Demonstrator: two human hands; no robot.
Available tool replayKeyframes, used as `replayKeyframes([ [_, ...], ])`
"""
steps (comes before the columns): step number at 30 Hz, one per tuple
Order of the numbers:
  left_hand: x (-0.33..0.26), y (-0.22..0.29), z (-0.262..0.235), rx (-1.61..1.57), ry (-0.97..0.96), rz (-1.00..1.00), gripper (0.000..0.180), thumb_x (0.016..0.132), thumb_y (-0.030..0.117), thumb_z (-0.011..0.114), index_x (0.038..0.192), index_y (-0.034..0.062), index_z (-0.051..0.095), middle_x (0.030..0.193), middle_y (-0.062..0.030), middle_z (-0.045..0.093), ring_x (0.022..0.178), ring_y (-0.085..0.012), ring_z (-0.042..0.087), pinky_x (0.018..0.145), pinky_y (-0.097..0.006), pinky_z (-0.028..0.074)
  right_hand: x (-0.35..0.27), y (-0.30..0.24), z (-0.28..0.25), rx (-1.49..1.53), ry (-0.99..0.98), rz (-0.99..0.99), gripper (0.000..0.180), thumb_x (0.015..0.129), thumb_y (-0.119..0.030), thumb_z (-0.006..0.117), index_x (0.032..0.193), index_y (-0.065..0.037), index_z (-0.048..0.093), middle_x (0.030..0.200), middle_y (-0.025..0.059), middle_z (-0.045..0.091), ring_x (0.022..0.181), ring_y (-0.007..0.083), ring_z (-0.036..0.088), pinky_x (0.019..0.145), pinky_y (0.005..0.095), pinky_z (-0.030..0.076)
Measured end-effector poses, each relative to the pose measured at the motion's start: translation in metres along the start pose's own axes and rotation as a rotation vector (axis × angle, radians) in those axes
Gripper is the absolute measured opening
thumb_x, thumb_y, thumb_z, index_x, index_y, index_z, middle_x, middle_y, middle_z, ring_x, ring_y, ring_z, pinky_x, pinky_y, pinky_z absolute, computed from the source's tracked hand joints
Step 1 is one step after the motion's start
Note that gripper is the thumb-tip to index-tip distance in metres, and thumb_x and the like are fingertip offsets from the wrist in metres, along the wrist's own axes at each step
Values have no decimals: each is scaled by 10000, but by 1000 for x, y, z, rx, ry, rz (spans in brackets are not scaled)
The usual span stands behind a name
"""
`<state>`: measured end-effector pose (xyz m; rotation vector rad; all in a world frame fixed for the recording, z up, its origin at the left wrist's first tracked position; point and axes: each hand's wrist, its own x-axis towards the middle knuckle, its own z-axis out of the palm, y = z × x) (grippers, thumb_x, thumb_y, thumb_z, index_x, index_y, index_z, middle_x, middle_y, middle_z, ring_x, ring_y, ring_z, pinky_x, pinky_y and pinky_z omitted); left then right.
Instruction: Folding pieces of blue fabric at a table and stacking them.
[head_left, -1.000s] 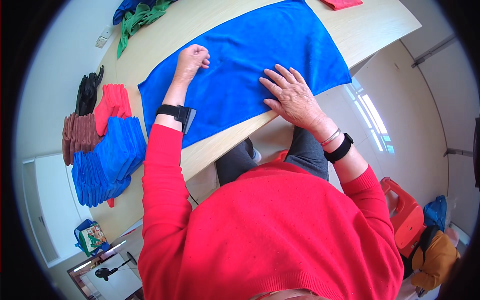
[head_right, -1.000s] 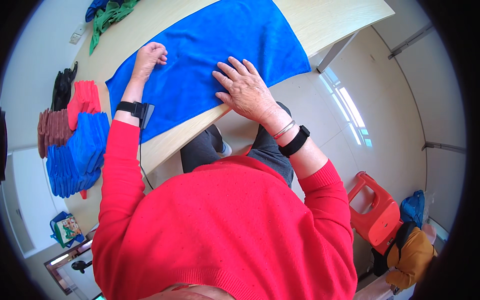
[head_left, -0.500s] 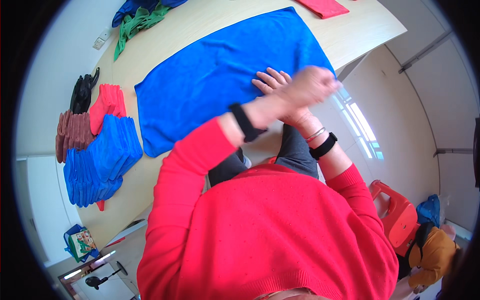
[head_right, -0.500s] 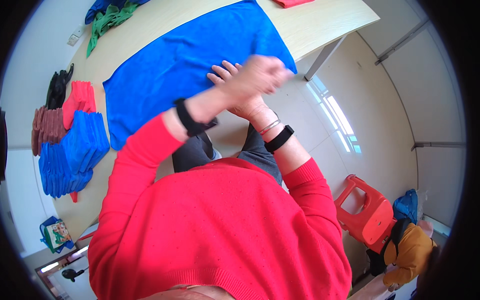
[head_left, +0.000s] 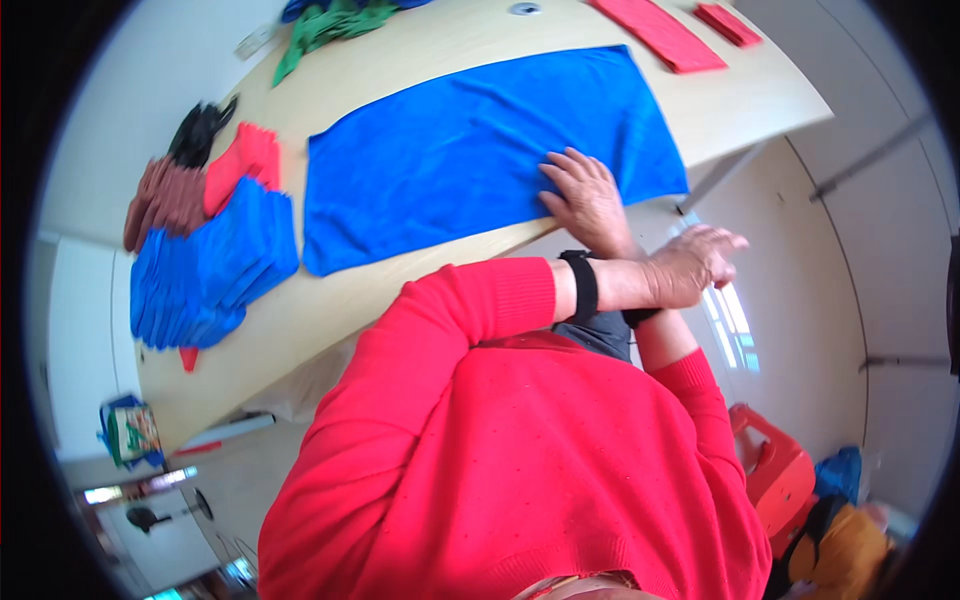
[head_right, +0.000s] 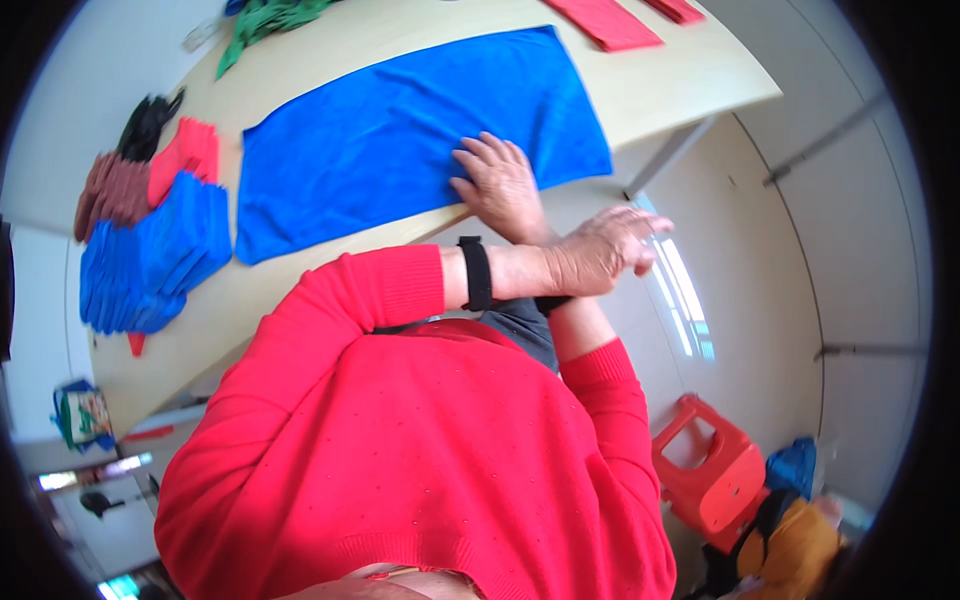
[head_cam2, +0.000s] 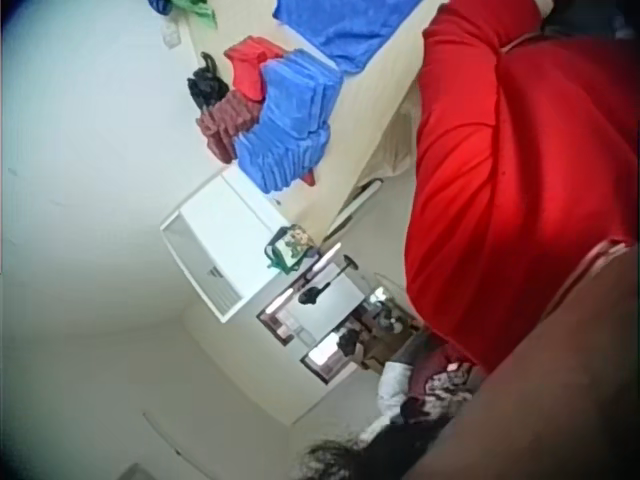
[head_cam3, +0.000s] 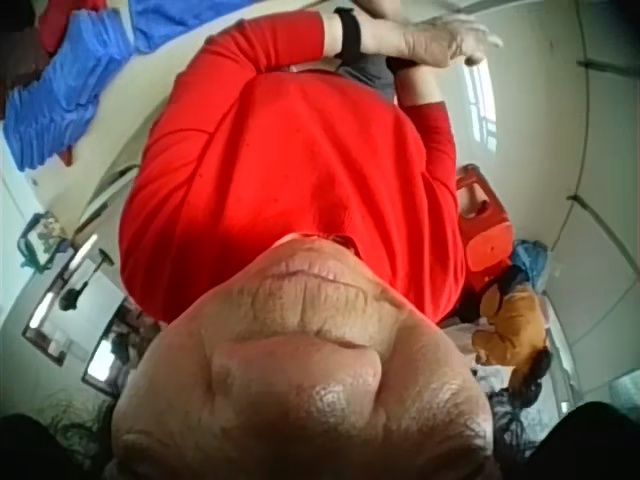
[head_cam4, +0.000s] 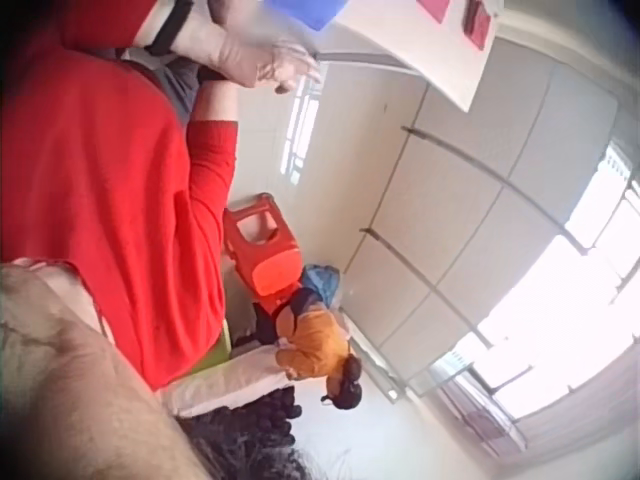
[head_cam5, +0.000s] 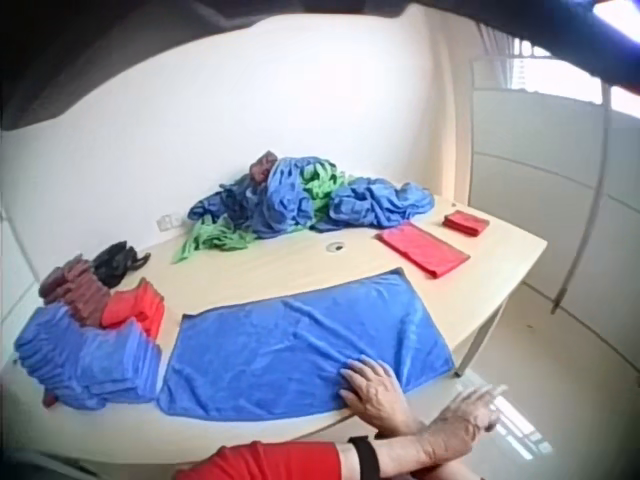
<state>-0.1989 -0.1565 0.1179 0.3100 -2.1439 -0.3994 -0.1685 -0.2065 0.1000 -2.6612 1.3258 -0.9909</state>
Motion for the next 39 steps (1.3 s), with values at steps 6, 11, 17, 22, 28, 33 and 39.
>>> replayKeyframes([
  [6,-28,25,-133,128,115,-326,83,728,139,655,703,75,607,786,-109,618,728,-268,614,646,-382,477,-40,17,-42,359,92,301,258,888,-153,573,1127,-60,595,1132,91,607,1074,206,559,931,345,419],
  [11,-175,2,-291,1063,356,-800,85,839,164,586,845,91,630,835,-112,632,738,-312,613,612,-395,480,-105,91,-65,635,452,731,270,930,-216,548,1147,-57,574,1006,89,647,918,170,619,823,304,489],
  [17,-280,13,-337,1422,73,-1533,252,839,306,609,931,71,618,889,-169,627,862,-337,617,708,-434,490,-84,90,-54,1425,403,1104,221,885,-234,617,1015,-56,590,862,79,658,822,185,642,767,308,528],
  [22,-282,-3,-343,1098,324,-1623,315,812,311,639,908,12,616,820,-189,641,879,-352,621,717,-440,489,-83,126,-33,1662,504,1063,137,881,-203,617,906,-76,569,797,55,643,721,177,643,680,301,554],
  [28,-316,-18,-350,855,748,-1535,239,792,217,660,841,-11,608,721,-167,627,742,-300,629,663,-401,490,-62,110,-43,1266,621,1126,91,873,-141,619,875,-64,570,691,37,612,591,154,615,555,263,536],
  [33,-305,-26,-359,697,1017,-1218,161,790,147,659,797,-3,601,654,-120,593,584,-201,574,573,-341,467,-40,89,-65,578,500,869,105,876,-131,610,909,-33,596,669,40,610,539,142,578,514,237,484],
  [39,-174,-13,-345,574,836,-930,167,800,160,674,833,1,638,598,-71,585,513,-96,525,502,-271,426,54,15,-87,42,413,336,192,895,-124,573,1073,-61,611,623,34,557,566,77,549,521,235,467],
])
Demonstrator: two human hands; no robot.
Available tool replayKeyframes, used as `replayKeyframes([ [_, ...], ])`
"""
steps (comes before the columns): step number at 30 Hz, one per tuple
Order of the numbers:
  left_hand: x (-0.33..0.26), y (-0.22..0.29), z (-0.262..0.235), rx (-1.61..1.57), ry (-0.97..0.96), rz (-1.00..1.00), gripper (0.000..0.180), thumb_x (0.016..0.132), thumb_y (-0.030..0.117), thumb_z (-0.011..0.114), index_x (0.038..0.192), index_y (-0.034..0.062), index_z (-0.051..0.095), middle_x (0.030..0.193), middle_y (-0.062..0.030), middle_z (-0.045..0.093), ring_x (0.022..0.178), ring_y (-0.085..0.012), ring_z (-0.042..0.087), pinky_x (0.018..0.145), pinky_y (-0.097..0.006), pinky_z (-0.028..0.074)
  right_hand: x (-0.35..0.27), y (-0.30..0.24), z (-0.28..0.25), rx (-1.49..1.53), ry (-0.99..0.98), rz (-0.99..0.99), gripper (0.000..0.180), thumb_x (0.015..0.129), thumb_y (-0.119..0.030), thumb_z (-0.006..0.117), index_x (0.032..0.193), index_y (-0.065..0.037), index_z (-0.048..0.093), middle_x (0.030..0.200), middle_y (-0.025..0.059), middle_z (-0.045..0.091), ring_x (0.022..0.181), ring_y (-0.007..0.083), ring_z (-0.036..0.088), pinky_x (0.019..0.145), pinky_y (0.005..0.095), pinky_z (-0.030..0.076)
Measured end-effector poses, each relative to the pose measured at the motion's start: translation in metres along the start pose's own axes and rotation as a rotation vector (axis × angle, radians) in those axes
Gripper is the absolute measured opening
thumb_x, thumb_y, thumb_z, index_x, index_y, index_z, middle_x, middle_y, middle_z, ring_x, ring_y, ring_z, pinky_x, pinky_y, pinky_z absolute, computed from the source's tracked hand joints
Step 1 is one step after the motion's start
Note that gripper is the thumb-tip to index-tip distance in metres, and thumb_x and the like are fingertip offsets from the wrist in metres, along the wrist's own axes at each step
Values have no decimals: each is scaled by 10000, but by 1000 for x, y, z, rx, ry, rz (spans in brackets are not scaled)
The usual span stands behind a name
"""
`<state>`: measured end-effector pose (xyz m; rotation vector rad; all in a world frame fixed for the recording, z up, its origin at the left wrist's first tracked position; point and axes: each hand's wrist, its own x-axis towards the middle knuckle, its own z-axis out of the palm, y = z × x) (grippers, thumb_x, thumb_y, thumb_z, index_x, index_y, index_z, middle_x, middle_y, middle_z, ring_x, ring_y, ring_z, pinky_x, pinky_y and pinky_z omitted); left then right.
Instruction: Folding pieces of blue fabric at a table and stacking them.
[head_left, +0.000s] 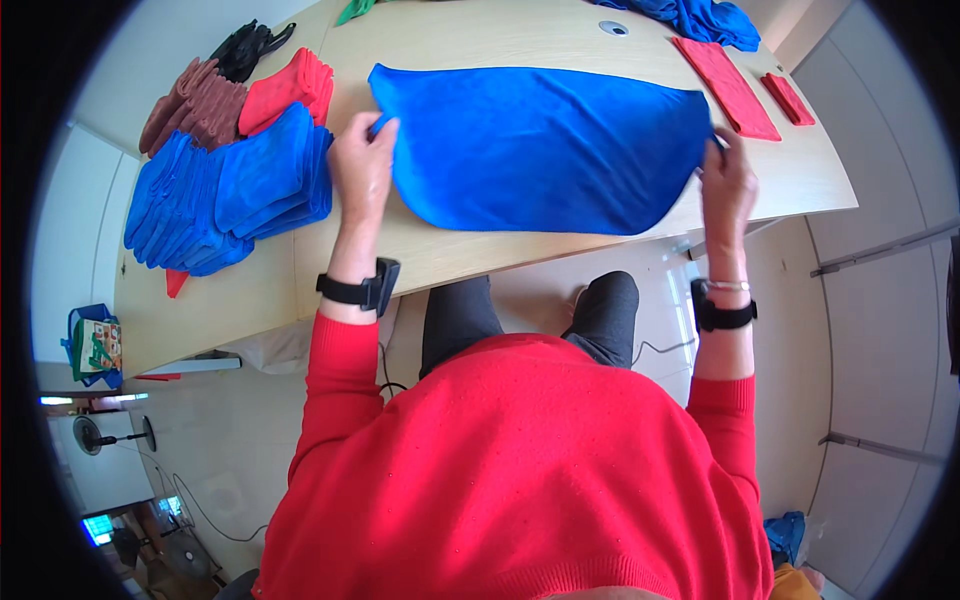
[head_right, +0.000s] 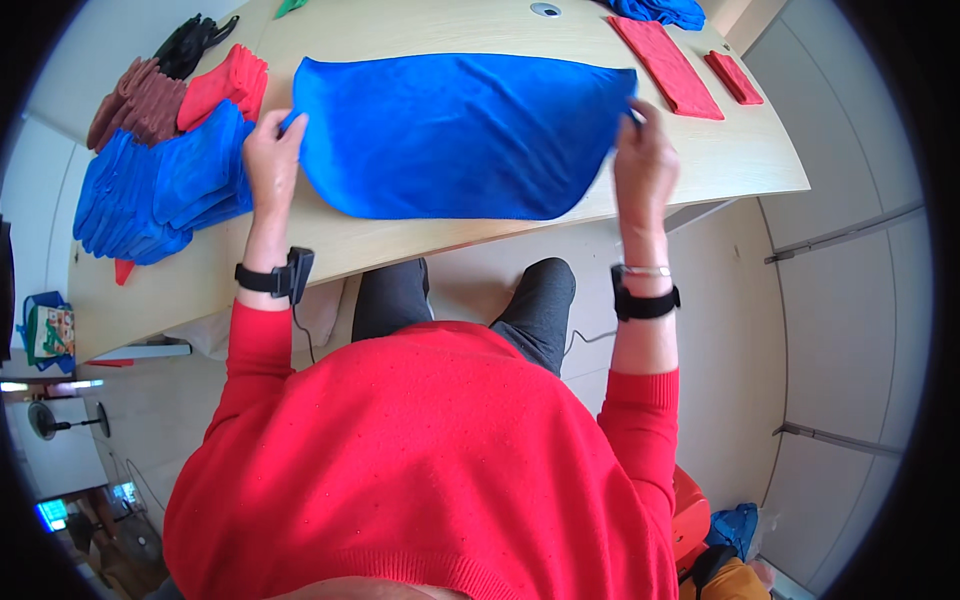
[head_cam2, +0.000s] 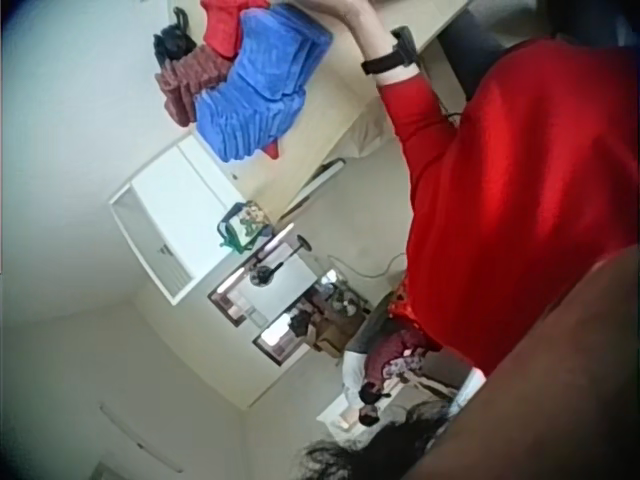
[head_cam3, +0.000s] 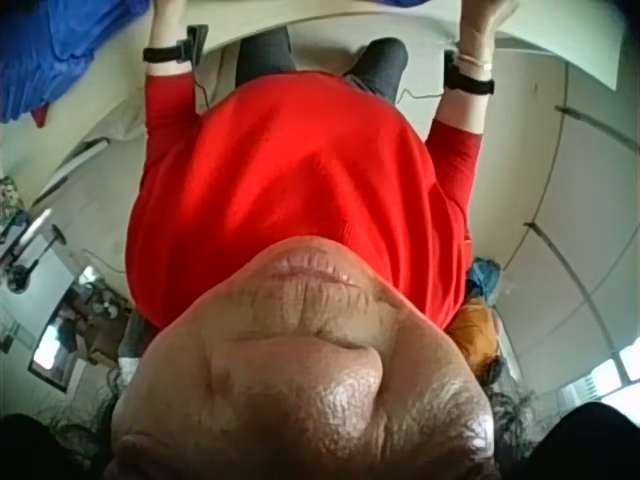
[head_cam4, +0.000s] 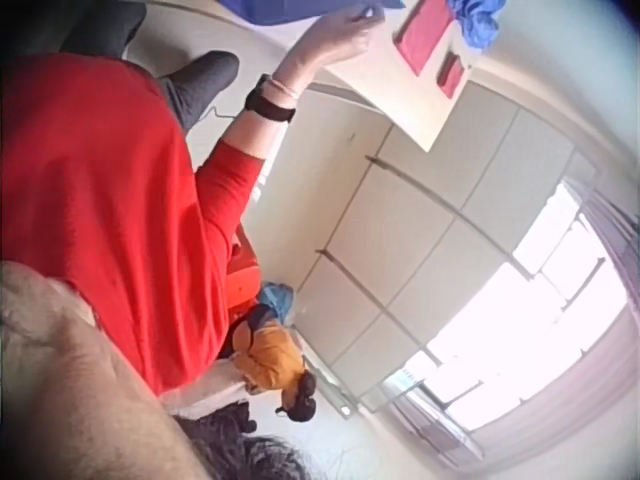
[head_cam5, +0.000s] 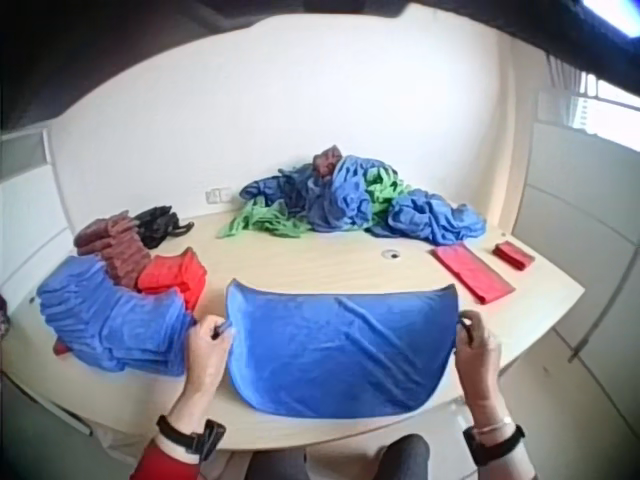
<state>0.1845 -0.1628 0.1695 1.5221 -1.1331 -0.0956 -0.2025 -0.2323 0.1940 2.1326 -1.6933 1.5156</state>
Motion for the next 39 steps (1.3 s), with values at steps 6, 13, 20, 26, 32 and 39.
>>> replayKeyframes([
  [6,-21,70,62,-322,-315,153,137,801,115,666,881,4,660,613,-62,596,554,-77,534,535,-241,435,-30,-111,52,457,-268,-93,276,881,-44,560,1149,-107,579,627,4,515,589,61,522,550,232,478],
  [13,-39,83,85,-519,-342,61,121,782,12,651,899,-19,643,696,-62,622,611,-75,544,601,-239,480,-30,-124,57,596,-444,48,316,887,-25,532,1189,-115,559,686,11,540,620,67,530,585,224,483],
  [20,-44,75,100,-509,-358,-26,106,760,-21,662,861,-9,631,735,-55,626,636,-99,577,613,-240,491,-25,-102,73,569,-489,-32,335,900,-25,503,1219,-118,540,700,11,546,625,72,541,593,225,486],
  [26,-50,77,101,-305,-226,338,103,757,-47,645,843,2,621,790,-76,621,666,-178,606,613,-272,500,-22,-93,76,662,-506,-6,336,913,-29,475,1241,-89,515,710,26,554,637,83,564,599,230,497],
  [32,-54,79,100,-176,-155,572,137,769,-72,620,888,-4,625,844,-98,633,711,-215,618,661,-277,504,-20,-90,69,637,-581,59,323,926,-60,461,1246,-52,503,741,44,579,662,96,600,610,233,512],
  [39,-59,74,103,-42,-201,672,146,745,-58,616,873,13,626,842,-101,619,772,-266,611,679,-340,507,-14,-90,56,824,-759,274,328,936,-140,479,1248,-43,503,796,66,640,672,119,639,636,241,534],
])
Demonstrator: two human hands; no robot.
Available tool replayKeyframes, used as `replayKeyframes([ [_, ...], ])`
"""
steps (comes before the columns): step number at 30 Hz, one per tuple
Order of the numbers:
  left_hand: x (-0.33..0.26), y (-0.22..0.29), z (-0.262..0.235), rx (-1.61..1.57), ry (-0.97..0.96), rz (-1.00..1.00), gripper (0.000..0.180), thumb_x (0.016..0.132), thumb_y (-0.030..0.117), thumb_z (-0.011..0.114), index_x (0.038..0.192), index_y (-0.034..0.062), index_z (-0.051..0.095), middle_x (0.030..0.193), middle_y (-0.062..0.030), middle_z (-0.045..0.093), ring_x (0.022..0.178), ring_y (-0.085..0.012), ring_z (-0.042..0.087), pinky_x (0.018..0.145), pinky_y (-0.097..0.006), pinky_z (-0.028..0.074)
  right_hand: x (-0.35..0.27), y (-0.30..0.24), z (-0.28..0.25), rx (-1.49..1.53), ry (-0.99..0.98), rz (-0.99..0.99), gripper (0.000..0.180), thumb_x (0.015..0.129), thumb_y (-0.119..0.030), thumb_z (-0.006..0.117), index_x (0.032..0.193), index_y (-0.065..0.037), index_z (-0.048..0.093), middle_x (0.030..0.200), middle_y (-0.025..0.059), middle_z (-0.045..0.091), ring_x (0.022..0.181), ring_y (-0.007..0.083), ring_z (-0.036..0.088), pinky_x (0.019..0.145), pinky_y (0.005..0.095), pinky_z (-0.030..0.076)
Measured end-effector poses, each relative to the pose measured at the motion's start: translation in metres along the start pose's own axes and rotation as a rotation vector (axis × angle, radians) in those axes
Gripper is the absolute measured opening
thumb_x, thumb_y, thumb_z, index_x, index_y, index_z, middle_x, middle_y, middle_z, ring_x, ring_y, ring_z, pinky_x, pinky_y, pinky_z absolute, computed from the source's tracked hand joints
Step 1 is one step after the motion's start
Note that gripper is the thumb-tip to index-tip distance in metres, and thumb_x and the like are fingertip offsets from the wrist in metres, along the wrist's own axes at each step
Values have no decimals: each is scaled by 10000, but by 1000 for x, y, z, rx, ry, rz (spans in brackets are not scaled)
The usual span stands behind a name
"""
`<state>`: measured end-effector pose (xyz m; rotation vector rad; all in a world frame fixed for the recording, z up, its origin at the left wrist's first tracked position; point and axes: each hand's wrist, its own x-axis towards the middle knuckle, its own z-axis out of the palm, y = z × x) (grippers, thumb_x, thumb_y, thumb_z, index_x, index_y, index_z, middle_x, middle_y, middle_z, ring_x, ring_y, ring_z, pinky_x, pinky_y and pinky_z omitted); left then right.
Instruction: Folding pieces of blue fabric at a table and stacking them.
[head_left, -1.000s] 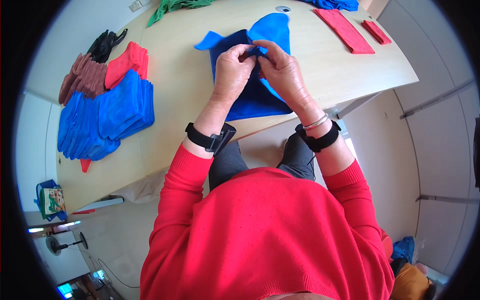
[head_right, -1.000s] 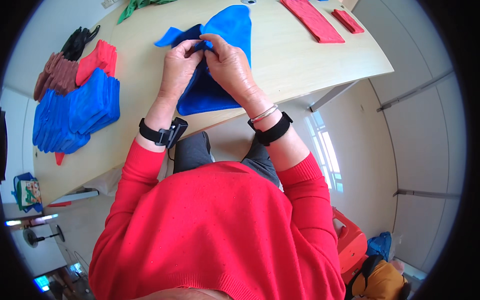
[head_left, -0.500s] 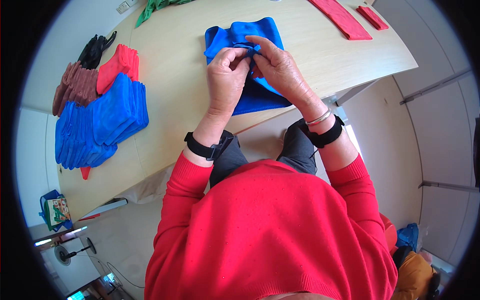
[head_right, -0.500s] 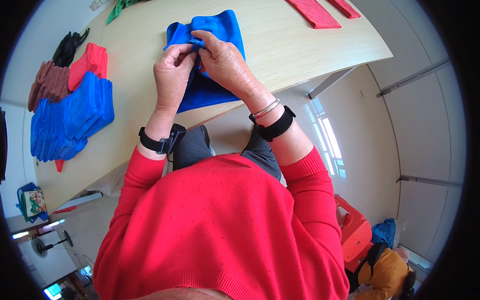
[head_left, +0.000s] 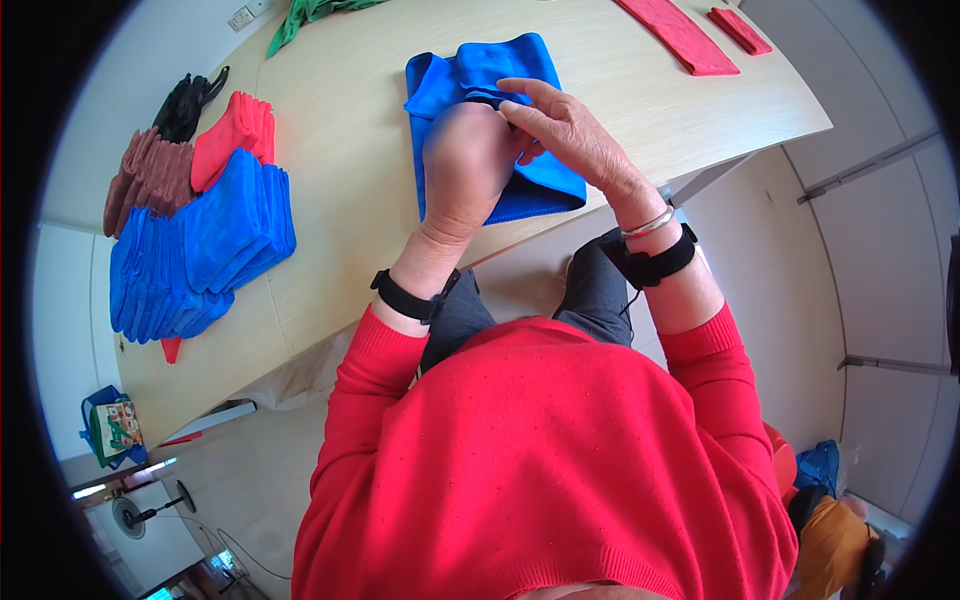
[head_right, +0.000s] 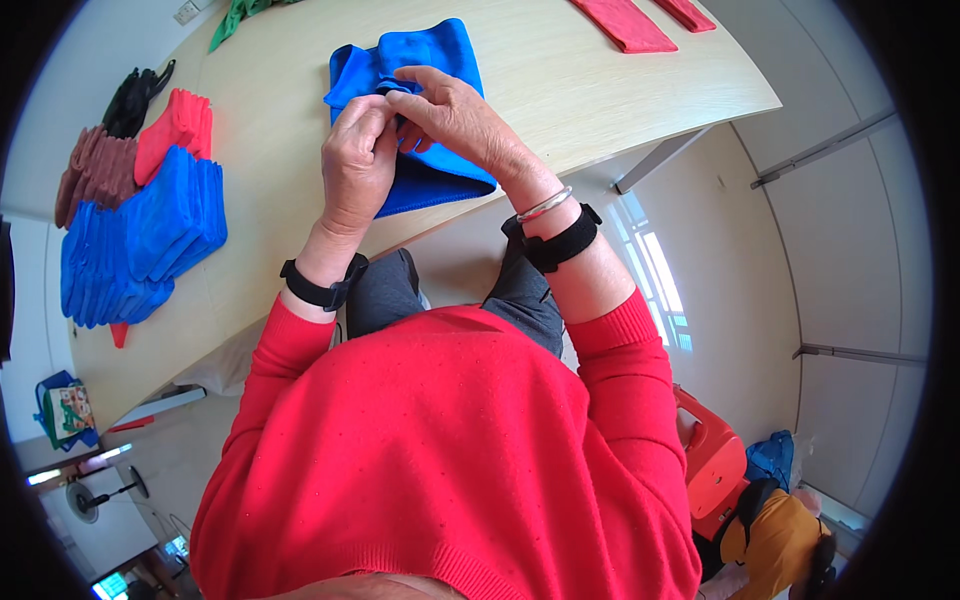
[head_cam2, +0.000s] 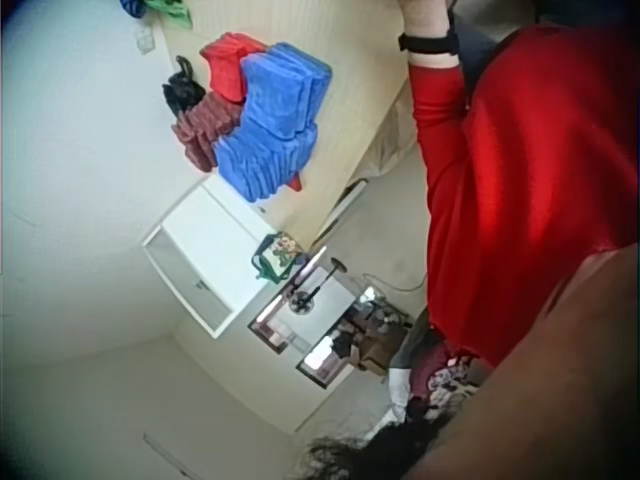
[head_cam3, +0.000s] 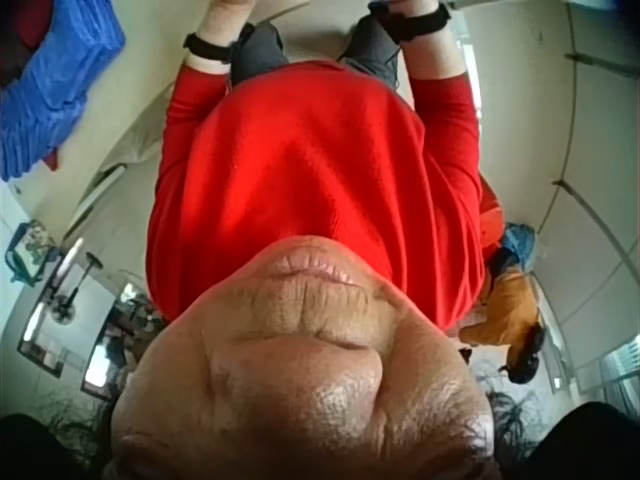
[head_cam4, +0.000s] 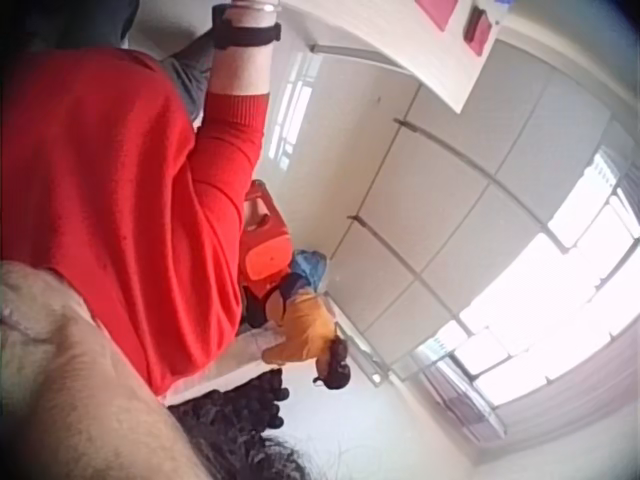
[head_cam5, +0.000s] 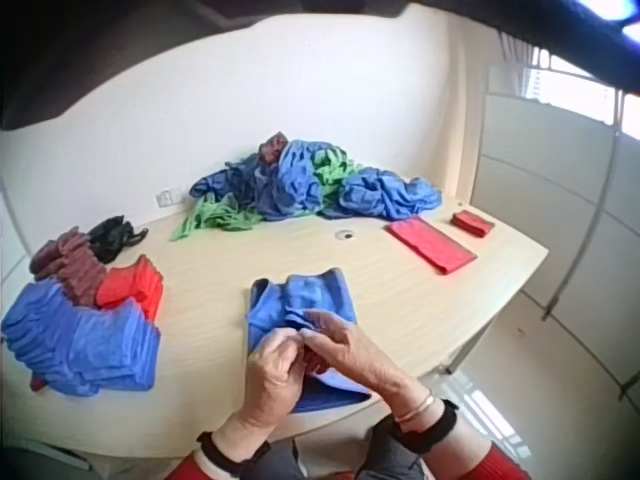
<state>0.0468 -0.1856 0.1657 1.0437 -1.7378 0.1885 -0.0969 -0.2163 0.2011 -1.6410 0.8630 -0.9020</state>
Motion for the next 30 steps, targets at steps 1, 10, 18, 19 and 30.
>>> replayKeyframes([
  [1,-1,0,1,2,3,0,146,745,-58,616,873,13,626,842,-101,619,772,-266,611,679,-340,507,1,2,-1,53,-10,29,332,936,-155,484,1249,-46,504,802,71,649,674,124,646,644,243,538],
  [10,-27,-14,-10,129,9,-223,181,705,-8,648,879,39,627,889,-103,635,792,-294,611,676,-381,499,30,-9,-20,271,-16,-46,279,940,-183,504,1172,-47,577,814,85,669,693,141,667,670,244,551],
  [18,-50,-63,-81,436,-149,-632,145,743,68,620,882,28,613,702,-90,633,659,-282,621,592,-352,491,39,-86,-64,262,3,-455,259,952,-152,469,1152,-42,592,868,105,682,729,154,677,703,237,550],
  [19,-42,-68,-93,426,-185,-693,134,753,79,618,875,24,610,658,-83,625,608,-257,622,557,-330,490,32,-90,-69,214,25,-415,264,953,-156,469,1154,-32,588,889,107,680,753,158,677,718,244,549],
  [30,107,-27,-217,-700,-46,-801,89,827,82,575,907,58,606,686,-5,603,511,-59,547,455,-175,424,0,-147,-102,203,112,-432,273,943,-131,487,1176,-9,558,966,125,669,824,182,673,760,265,547],
])
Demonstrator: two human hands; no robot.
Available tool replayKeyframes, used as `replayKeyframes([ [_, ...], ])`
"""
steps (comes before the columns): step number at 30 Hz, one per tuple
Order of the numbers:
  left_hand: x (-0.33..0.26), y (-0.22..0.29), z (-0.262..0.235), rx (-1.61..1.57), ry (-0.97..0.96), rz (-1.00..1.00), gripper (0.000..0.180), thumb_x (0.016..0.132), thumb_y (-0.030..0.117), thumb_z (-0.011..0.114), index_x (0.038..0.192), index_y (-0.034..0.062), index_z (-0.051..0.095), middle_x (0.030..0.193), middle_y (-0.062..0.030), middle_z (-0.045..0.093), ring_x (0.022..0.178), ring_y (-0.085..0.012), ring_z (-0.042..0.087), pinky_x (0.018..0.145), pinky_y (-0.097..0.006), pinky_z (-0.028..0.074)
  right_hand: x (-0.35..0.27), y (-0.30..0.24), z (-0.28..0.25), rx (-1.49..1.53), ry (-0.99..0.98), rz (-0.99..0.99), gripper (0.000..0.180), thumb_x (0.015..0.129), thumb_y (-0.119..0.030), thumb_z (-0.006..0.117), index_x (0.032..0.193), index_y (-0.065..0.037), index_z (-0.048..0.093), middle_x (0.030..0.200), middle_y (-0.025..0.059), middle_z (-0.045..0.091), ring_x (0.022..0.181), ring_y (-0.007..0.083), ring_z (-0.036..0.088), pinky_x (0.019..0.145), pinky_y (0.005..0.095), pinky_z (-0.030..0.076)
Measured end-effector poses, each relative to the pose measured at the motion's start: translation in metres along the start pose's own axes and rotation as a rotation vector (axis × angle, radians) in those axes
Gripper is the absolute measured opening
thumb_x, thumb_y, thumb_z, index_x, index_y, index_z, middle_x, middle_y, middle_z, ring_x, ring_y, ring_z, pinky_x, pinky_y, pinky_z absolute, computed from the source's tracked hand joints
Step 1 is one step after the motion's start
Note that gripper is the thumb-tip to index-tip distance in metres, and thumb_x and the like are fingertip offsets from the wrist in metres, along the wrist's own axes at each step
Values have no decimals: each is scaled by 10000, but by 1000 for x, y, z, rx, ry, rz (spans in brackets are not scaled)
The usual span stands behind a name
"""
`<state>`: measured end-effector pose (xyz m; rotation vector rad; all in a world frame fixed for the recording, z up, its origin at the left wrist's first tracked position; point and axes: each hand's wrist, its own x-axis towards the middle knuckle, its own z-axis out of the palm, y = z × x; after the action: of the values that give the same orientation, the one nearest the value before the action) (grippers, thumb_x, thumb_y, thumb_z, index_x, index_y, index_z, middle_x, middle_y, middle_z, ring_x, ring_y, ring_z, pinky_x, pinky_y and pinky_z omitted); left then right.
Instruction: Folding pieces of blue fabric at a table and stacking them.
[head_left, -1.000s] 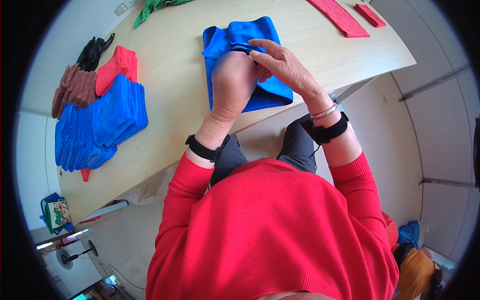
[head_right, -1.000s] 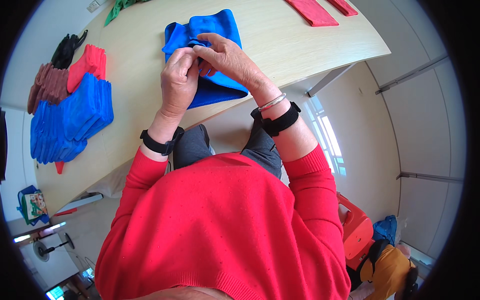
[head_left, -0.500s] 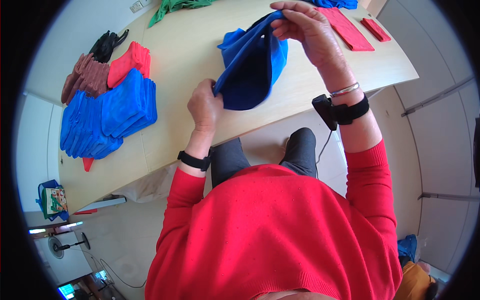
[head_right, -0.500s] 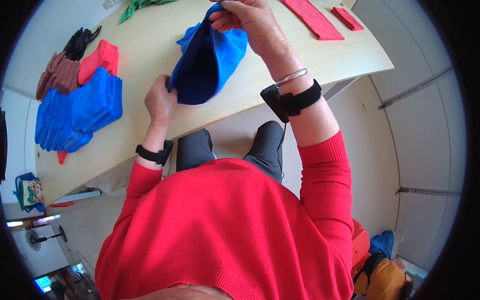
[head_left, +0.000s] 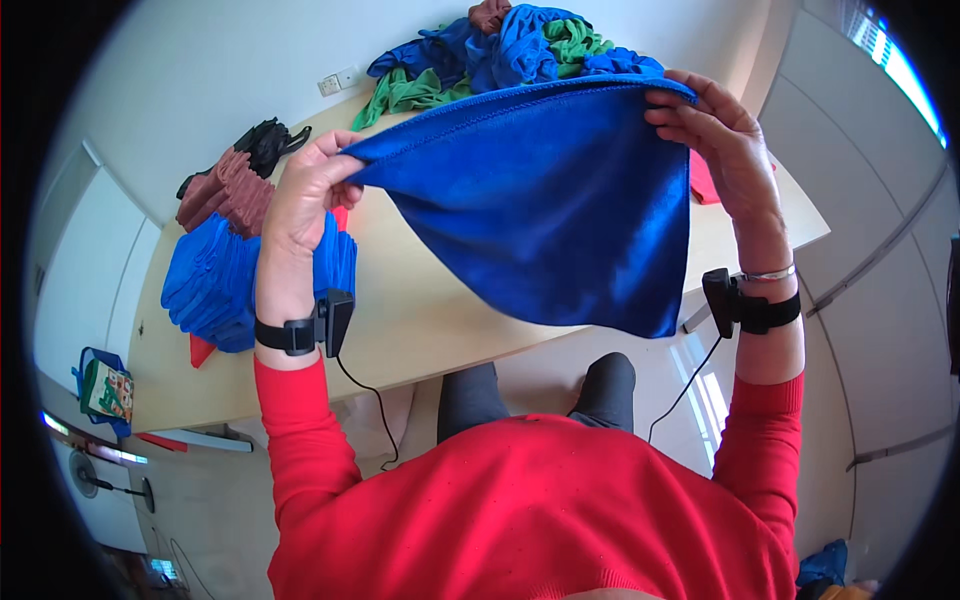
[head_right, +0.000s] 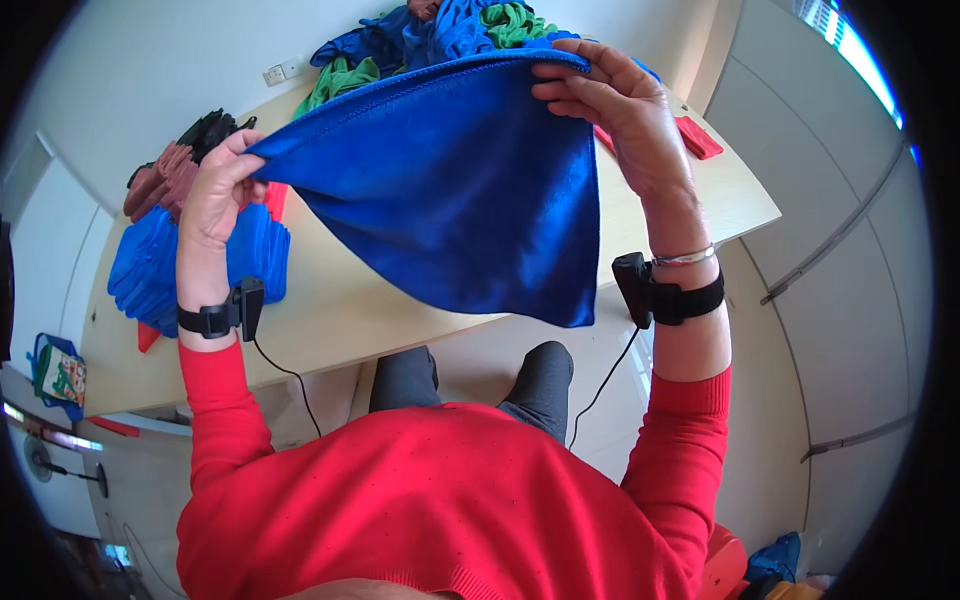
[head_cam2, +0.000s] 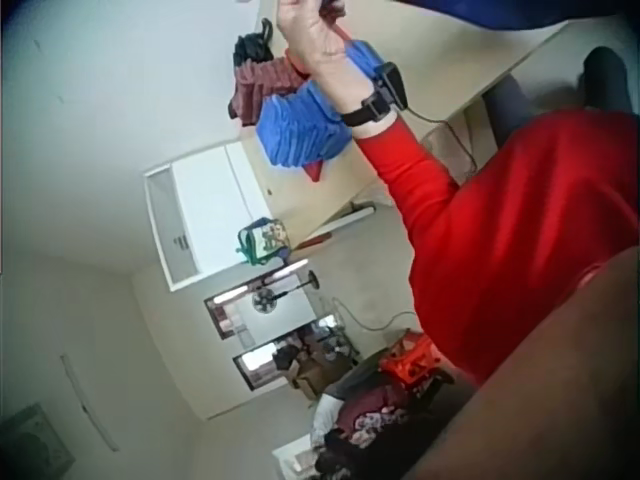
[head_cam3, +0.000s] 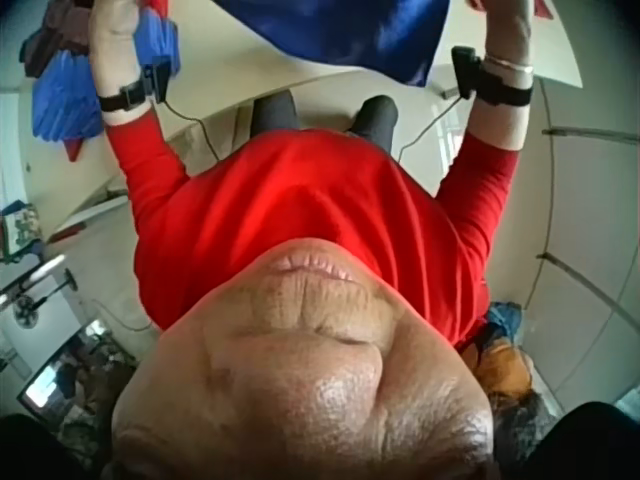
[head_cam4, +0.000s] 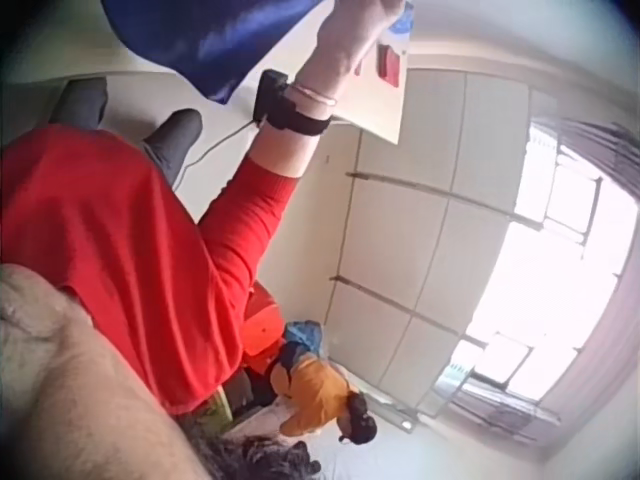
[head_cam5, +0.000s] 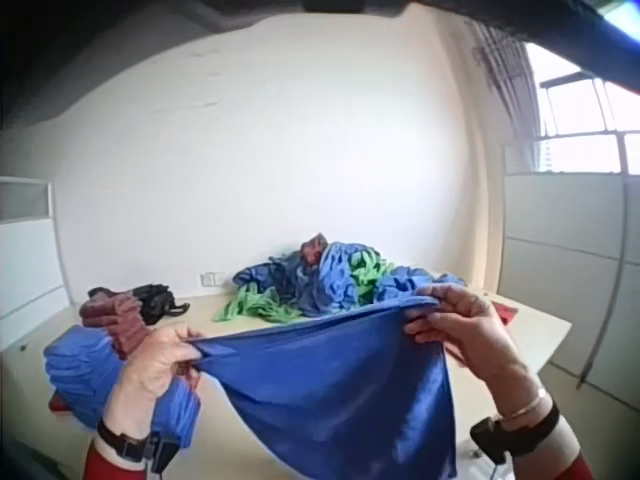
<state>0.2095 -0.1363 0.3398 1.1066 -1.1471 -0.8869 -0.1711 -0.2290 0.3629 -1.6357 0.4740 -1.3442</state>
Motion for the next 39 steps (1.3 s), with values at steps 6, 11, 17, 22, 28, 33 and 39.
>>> replayKeyframes([
  [6,64,-4,13,244,20,-5,129,817,76,579,939,49,611,720,-8,611,556,-72,570,505,-185,460,40,39,-27,-130,70,178,237,931,-122,513,1137,-18,567,960,117,672,839,185,671,780,273,546],
  [11,128,0,25,479,132,91,158,818,83,556,953,41,625,736,-17,620,574,-86,585,524,-191,468,85,54,-46,-144,141,150,209,927,-152,533,1082,-25,588,931,113,676,831,177,669,772,285,546],
  [17,128,-28,10,386,235,301,168,810,51,535,945,49,636,742,-25,620,566,-84,575,521,-190,452,67,70,-27,-144,97,41,213,915,-166,534,1088,-62,601,921,117,678,826,201,659,772,295,530],
  [22,67,-135,-22,327,188,32,171,800,26,528,937,47,628,735,-15,616,570,-78,571,514,-192,440,-30,130,-5,-143,-15,283,195,914,-121,529,1072,-30,600,859,83,670,790,138,656,730,257,527],
  [28,-28,-228,-60,466,56,-353,161,785,12,543,921,47,622,732,-8,615,569,-77,568,503,-189,424,-146,199,25,-125,-81,568,173,908,-44,501,1033,-14,616,813,59,646,721,106,617,698,235,515],
  [33,-49,-238,-80,468,-1,-452,193,777,2,531,946,47,614,773,-10,616,590,-79,571,514,-182,423,-181,199,41,-265,-143,615,169,898,-30,502,1017,-14,620,794,50,640,707,101,609,678,232,511],
  [39,-14,-248,-92,408,112,-497,222,768,-10,525,967,41,609,858,-38,619,683,-118,591,576,-233,455,-195,200,79,-356,-345,510,185,852,-77,559,1015,-23,629,760,89,663,681,156,641,649,262,512],
])
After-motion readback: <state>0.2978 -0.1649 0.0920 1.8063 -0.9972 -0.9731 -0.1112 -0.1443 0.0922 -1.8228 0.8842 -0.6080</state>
